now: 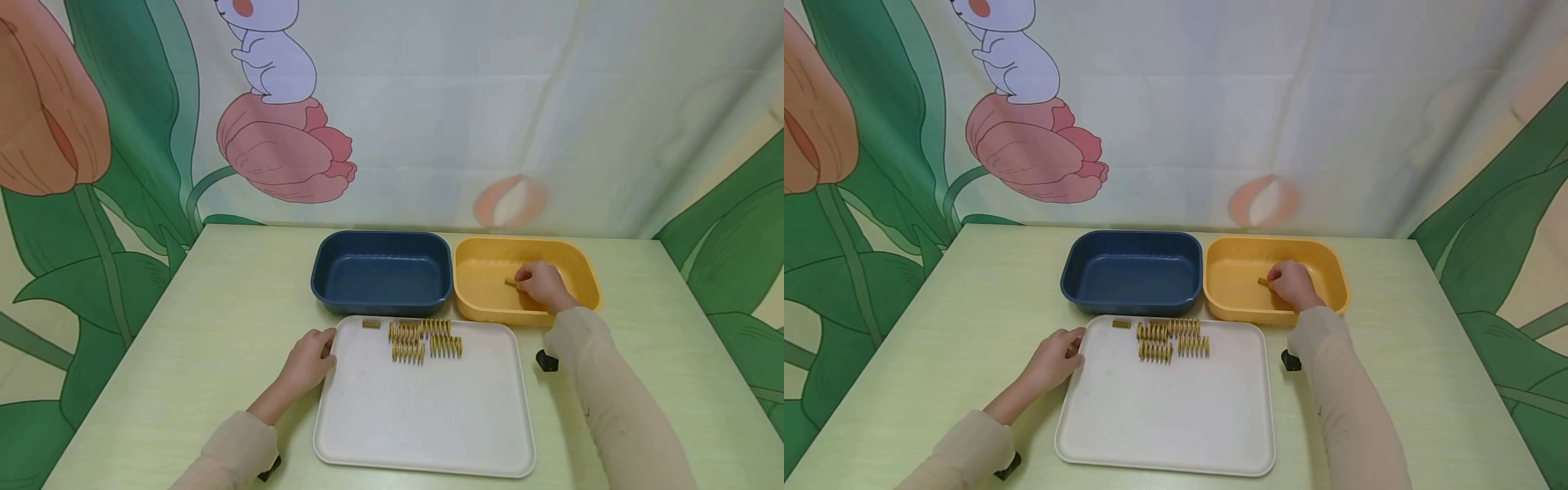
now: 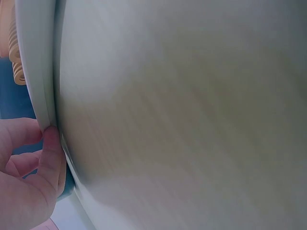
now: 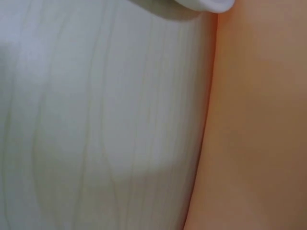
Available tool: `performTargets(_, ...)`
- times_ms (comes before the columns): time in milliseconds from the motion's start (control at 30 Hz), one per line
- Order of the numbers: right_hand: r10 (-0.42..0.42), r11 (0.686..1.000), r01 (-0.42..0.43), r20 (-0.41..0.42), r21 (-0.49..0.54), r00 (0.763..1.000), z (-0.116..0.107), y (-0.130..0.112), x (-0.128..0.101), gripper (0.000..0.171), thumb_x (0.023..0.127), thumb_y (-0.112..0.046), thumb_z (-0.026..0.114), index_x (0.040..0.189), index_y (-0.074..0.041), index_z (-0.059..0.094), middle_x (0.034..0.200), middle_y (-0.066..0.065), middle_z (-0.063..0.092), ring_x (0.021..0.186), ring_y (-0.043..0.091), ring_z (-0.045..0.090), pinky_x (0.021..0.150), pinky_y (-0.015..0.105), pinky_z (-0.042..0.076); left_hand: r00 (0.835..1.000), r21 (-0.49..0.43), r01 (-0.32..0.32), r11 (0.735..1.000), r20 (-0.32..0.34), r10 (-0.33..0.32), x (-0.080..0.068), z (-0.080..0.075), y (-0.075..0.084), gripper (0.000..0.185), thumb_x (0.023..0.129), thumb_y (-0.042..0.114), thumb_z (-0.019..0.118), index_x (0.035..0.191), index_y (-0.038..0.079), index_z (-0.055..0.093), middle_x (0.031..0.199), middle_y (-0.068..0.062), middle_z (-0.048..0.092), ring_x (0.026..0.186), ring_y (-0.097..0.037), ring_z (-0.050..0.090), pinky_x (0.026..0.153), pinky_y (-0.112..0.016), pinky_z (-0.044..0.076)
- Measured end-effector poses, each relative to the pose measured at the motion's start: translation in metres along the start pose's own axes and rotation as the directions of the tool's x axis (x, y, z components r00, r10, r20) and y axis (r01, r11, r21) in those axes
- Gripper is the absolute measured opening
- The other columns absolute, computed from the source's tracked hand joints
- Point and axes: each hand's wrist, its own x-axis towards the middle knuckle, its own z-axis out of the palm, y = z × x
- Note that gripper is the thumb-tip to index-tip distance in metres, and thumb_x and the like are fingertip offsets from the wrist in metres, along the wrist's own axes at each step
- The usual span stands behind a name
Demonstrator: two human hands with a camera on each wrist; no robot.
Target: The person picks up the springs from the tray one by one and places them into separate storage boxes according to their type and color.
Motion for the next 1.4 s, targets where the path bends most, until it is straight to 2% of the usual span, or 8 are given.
performTargets(167,-0.006,1.0,0.006,-0.009,-0.014,1.0,0.0,0.001,0.0,0.016,0.09,0.001,0.059,0.102,0.01,0.065,0.101,0.025,0.065,0.091,0.033,0.055,0.086,0.04,0.048,1.0,0.0,-0.002,1.0,-0.004,0.002,0.001,0.001,-0.002,0.031,0.08,-0.005,0.06,0.111,-0.006,0.061,0.085,-0.011,0.053,0.079,-0.022,0.048,0.068,-0.031,0.039)
performTargets(400,0.008,1.0,-0.008,-0.008,-0.017,1.0,0.0,0.001,0.001,0.017,0.09,0.0,0.06,0.102,0.01,0.064,0.101,0.024,0.063,0.091,0.033,0.054,0.086,0.04,0.047,1.0,0.002,-0.015,1.0,-0.014,0.015,0.001,0.0,0.0,0.015,0.08,-0.006,0.059,0.094,0.0,0.058,0.078,-0.008,0.048,0.077,-0.021,0.045,0.065,-0.03,0.035)
performTargets(567,0.025,1.0,-0.025,0.0,0.006,1.0,-0.001,0.001,0.0,0.02,0.09,-0.001,0.06,0.107,0.009,0.062,0.102,0.022,0.06,0.09,0.031,0.052,0.08,0.034,0.045,1.0,0.003,-0.014,1.0,-0.012,0.014,0.002,0.0,0.001,0.015,0.08,-0.006,0.06,0.093,0.0,0.058,0.078,-0.008,0.048,0.076,-0.02,0.045,0.066,-0.029,0.035)
performTargets(800,0.057,0.997,-0.057,-0.005,0.055,0.998,-0.005,0.001,-0.002,0.028,0.092,-0.003,0.059,0.117,0.009,0.059,0.108,0.023,0.057,0.091,0.03,0.05,0.077,0.03,0.044,1.0,0.01,-0.014,1.0,-0.009,0.014,0.002,-0.001,0.002,0.016,0.08,-0.006,0.06,0.095,-0.001,0.059,0.078,-0.008,0.048,0.076,-0.02,0.045,0.065,-0.029,0.036)
performTargets(933,0.073,0.994,-0.071,-0.014,0.088,0.997,-0.007,0.001,-0.002,0.027,0.093,-0.004,0.059,0.117,0.009,0.059,0.108,0.022,0.056,0.091,0.029,0.049,0.076,0.027,0.043,1.0,0.015,-0.026,1.0,-0.012,0.026,0.002,-0.001,0.001,0.013,0.08,-0.007,0.06,0.09,0.001,0.057,0.077,-0.008,0.047,0.076,-0.021,0.045,0.065,-0.03,0.035)
performTargets(1100,0.051,0.995,-0.047,-0.046,0.091,0.998,-0.008,0.002,-0.003,0.026,0.092,-0.003,0.06,0.114,0.01,0.06,0.107,0.022,0.057,0.091,0.029,0.05,0.074,0.024,0.041,0.999,0.02,-0.034,0.999,-0.016,0.034,0.002,0.0,0.0,0.012,0.079,-0.007,0.059,0.084,0.003,0.054,0.075,-0.007,0.045,0.075,-0.021,0.044,0.064,-0.03,0.034)
performTargets(1400,0.057,0.993,-0.051,-0.051,0.104,0.997,-0.012,0.0,-0.008,0.028,0.092,-0.002,0.061,0.116,0.011,0.061,0.115,0.027,0.06,0.095,0.03,0.051,0.078,0.025,0.044,1.0,0.013,-0.023,1.0,-0.014,0.023,0.001,0.001,0.0,0.012,0.079,-0.007,0.059,0.087,0.002,0.056,0.075,-0.006,0.045,0.075,-0.02,0.044,0.064,-0.029,0.034)
